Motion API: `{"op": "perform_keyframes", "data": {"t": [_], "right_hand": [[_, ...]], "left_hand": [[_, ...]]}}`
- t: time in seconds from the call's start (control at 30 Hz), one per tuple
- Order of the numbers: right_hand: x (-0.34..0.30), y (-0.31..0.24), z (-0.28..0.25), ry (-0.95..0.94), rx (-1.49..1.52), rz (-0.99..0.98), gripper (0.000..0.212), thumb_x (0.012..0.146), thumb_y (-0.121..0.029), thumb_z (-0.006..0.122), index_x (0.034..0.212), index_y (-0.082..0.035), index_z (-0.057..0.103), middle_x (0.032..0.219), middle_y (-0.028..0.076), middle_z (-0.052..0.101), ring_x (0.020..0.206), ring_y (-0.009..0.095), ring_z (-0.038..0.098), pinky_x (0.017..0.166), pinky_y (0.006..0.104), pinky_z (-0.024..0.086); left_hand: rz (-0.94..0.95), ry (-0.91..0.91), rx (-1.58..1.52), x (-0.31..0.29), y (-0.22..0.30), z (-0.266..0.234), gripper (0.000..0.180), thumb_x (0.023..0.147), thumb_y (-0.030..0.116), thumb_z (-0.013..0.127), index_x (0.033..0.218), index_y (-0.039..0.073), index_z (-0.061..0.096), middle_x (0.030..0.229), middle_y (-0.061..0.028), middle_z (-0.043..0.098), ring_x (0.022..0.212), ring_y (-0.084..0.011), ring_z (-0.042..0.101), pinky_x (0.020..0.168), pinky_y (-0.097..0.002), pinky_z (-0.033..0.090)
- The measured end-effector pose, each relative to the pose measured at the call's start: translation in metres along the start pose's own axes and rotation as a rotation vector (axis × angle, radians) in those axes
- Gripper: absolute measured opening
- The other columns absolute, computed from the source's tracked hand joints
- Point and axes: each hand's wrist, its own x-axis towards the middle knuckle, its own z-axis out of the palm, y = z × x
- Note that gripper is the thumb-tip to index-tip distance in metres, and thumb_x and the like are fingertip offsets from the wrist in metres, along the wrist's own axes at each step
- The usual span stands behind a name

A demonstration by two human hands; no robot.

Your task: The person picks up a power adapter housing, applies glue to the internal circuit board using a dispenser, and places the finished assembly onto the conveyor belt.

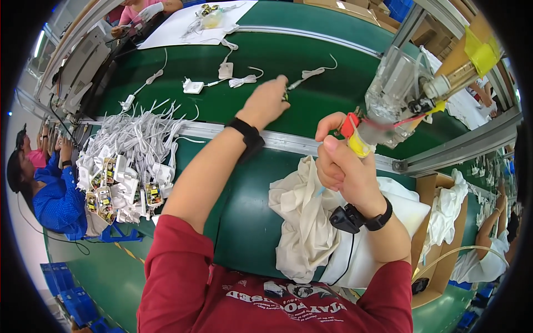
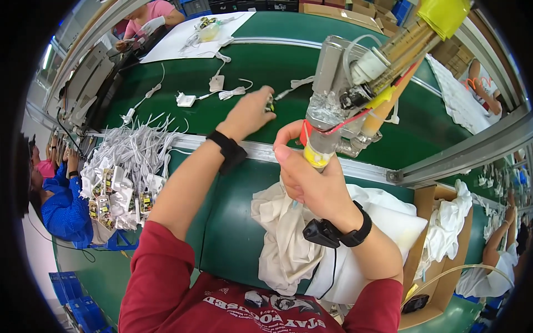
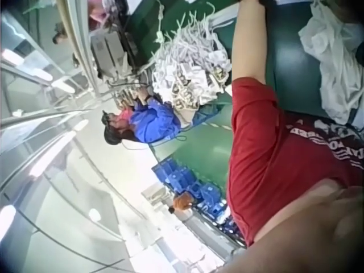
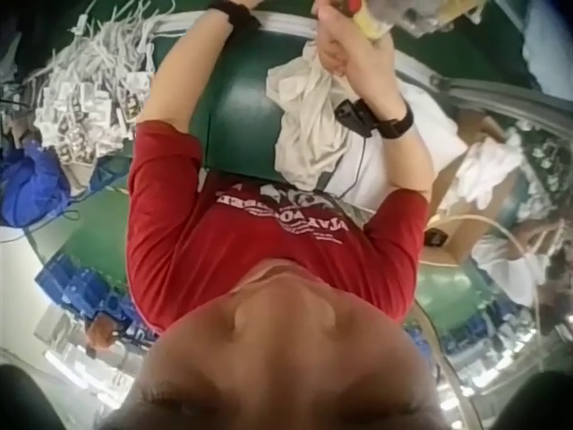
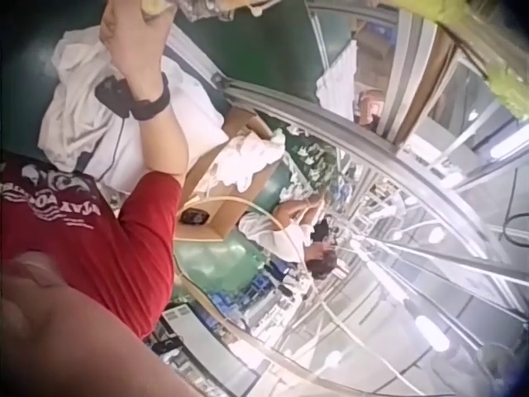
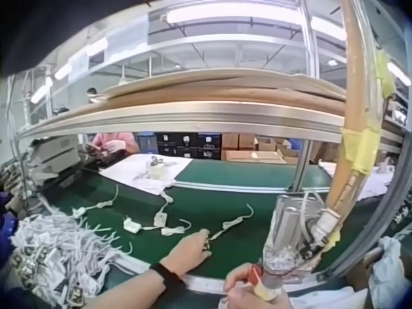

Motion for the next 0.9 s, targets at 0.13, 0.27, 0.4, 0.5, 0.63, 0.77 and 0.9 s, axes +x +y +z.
{"op": "perform_keyframes", "data": {"t": [0.13, 0.27, 0.4, 0.5, 0.63, 0.77, 0.9], "right_hand": [[0.001, 0.0, 0.002, 0.0, -0.009, 0.004, 0.016, 0.093, -0.019, 0.047, 0.099, -0.005, 0.04, 0.048, -0.004, 0.03, 0.037, 0.004, 0.024, 0.035, 0.0215, 0.021], [0.002, 0.0, -0.003, 0.001, -0.022, -0.005, 0.017, 0.093, -0.019, 0.047, 0.099, -0.005, 0.04, 0.048, -0.004, 0.03, 0.036, 0.004, 0.024, 0.035, 0.0216, 0.021], [0.004, 0.001, -0.006, 0.014, -0.024, -0.006, 0.017, 0.093, -0.02, 0.047, 0.099, -0.005, 0.04, 0.048, -0.004, 0.029, 0.036, 0.004, 0.024, 0.035, 0.0217, 0.021], [0.005, 0.002, -0.006, 0.016, -0.025, -0.009, 0.017, 0.093, -0.02, 0.047, 0.099, -0.005, 0.04, 0.048, -0.004, 0.029, 0.037, 0.004, 0.024, 0.035, 0.0217, 0.021], [0.006, 0.003, -0.007, 0.015, -0.026, -0.02, 0.018, 0.093, -0.021, 0.048, 0.099, -0.005, 0.04, 0.048, -0.004, 0.029, 0.037, 0.004, 0.024, 0.035, 0.0218, 0.021], [0.005, 0.004, -0.007, 0.03, -0.029, -0.017, 0.018, 0.093, -0.021, 0.048, 0.099, -0.005, 0.04, 0.048, -0.004, 0.028, 0.036, 0.004, 0.024, 0.035, 0.022, 0.021], [0.005, 0.005, -0.005, 0.029, -0.028, -0.036, 0.019, 0.093, -0.021, 0.048, 0.098, -0.005, 0.04, 0.047, -0.004, 0.028, 0.036, 0.004, 0.024, 0.035, 0.022, 0.02]], "left_hand": [[-0.005, -0.041, 0.146, 0.009, -0.036, -0.023, 0.036, 0.072, 0.005, 0.064, 0.104, 0.002, 0.048, 0.098, -0.019, 0.059, 0.096, -0.0364, 0.058, 0.08, -0.0441, 0.047], [0.019, -0.209, 0.263, -0.003, -0.049, -0.05, 0.032, 0.072, 0.0, 0.059, 0.102, 0.003, 0.048, 0.099, -0.0176, 0.059, 0.097, -0.035, 0.058, 0.082, -0.0456, 0.045], [-0.118, -0.334, 0.367, -0.023, -0.072, -0.074, 0.028, 0.072, -0.001, 0.056, 0.099, 0.005, 0.05, 0.106, -0.0174, 0.057, 0.103, -0.035, 0.055, 0.084, -0.0473, 0.042], [-0.132, -0.251, 0.498, -0.036, -0.096, -0.089, 0.03, 0.071, 0.005, 0.061, 0.1, 0.007, 0.052, 0.113, -0.0171, 0.053, 0.111, -0.0367, 0.049, 0.086, -0.045, 0.043], [-0.048, -0.111, 0.575, -0.043, -0.107, -0.097, 0.03, 0.072, 0.017, 0.066, 0.099, 0.008, 0.056, 0.121, -0.0182, 0.048, 0.119, -0.0386, 0.041, 0.091, -0.0427, 0.041], [-0.091, -0.158, 0.616, -0.042, -0.108, -0.103, 0.035, 0.072, 0.032, 0.068, 0.098, 0.01, 0.062, 0.121, -0.0179, 0.049, 0.121, -0.0359, 0.038, 0.097, -0.0443, 0.038], [-0.16, -0.447, 0.506, -0.029, -0.117, -0.126, 0.039, 0.071, 0.04, 0.068, 0.099, 0.013, 0.065, 0.118, -0.0178, 0.051, 0.12, -0.0337, 0.039, 0.099, -0.0439, 0.037]]}}
